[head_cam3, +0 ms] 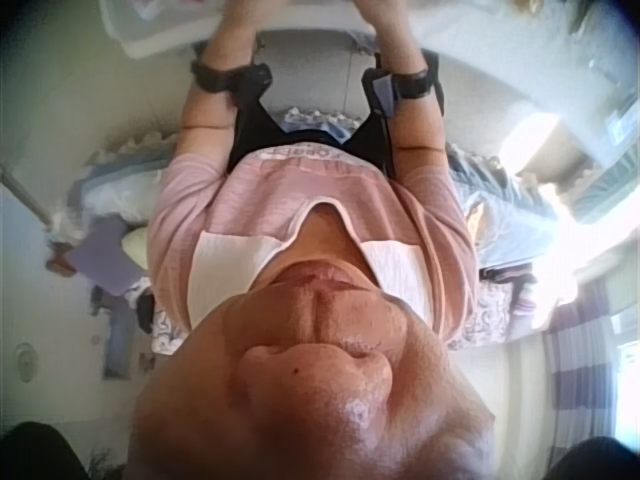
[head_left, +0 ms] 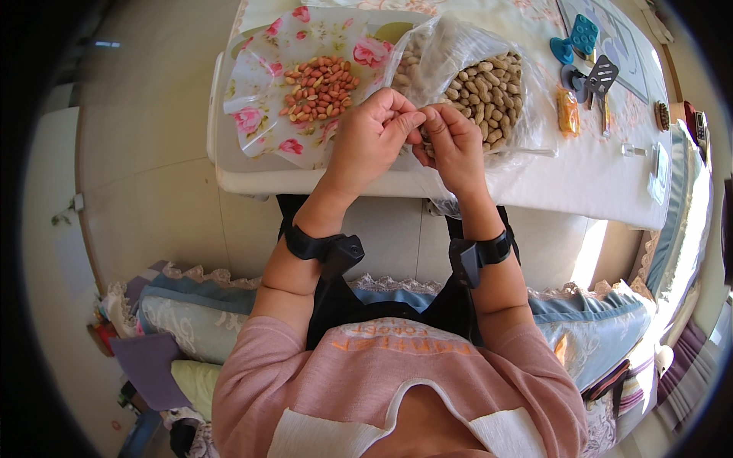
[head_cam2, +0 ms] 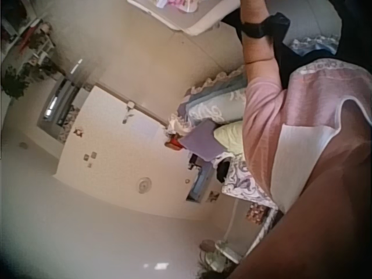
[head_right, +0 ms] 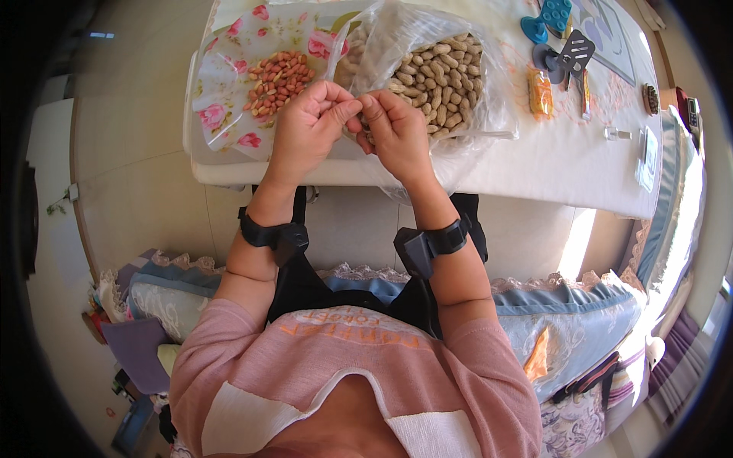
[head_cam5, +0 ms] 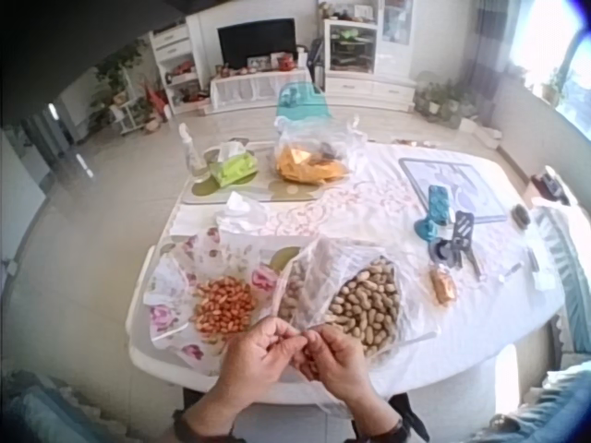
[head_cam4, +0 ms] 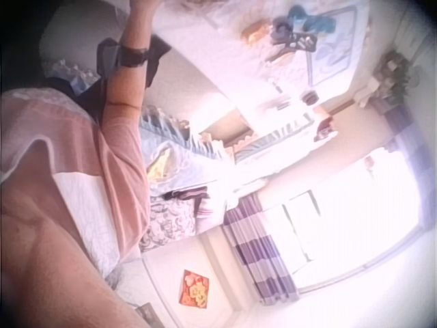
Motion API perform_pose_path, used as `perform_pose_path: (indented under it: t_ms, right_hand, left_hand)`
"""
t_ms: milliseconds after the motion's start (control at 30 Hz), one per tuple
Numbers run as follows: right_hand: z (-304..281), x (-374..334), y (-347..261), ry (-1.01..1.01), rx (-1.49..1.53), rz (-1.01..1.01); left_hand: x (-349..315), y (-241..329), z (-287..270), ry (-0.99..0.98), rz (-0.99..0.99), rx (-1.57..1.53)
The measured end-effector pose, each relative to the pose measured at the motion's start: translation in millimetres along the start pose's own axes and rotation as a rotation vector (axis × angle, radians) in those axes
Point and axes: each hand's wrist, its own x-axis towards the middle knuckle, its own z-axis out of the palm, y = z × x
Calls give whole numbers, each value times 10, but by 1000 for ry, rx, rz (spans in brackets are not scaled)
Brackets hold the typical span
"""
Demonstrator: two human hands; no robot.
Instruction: The person folds small gold-colored paper sheets into compact shapes and places them into a plastic bag. Then the person shells peanuts by hand, separating the kernels from the shells and placing them into a separate bag.
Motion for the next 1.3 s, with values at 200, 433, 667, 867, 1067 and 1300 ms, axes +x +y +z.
perform_pose_path:
  t_ms: [200, 433, 667, 867, 1067, 1300]
  right_hand:
    - [-32, 14, -1, 70, -23, -28]
    - [-546, 154, -178, 117, 495, -128]
    - [-548, 196, 50, 443, -982, -294]
    - [-476, 178, 117, 302, -1329, -198]
    - [-477, 123, -163, 60, -383, 26]
    - [-312, 42, -244, -281, 229, 121]
  left_hand:
    - [-15, 85, 53, 114, -14, -204]
    - [71, 139, -258, 90, -157, -921]
    - [86, 109, -377, 284, 51, -739]
    - [153, 144, -393, 484, 243, -356]
    - [-6, 155, -144, 250, 165, -164]
    - [-32, -69, 283, 13, 15, -235]
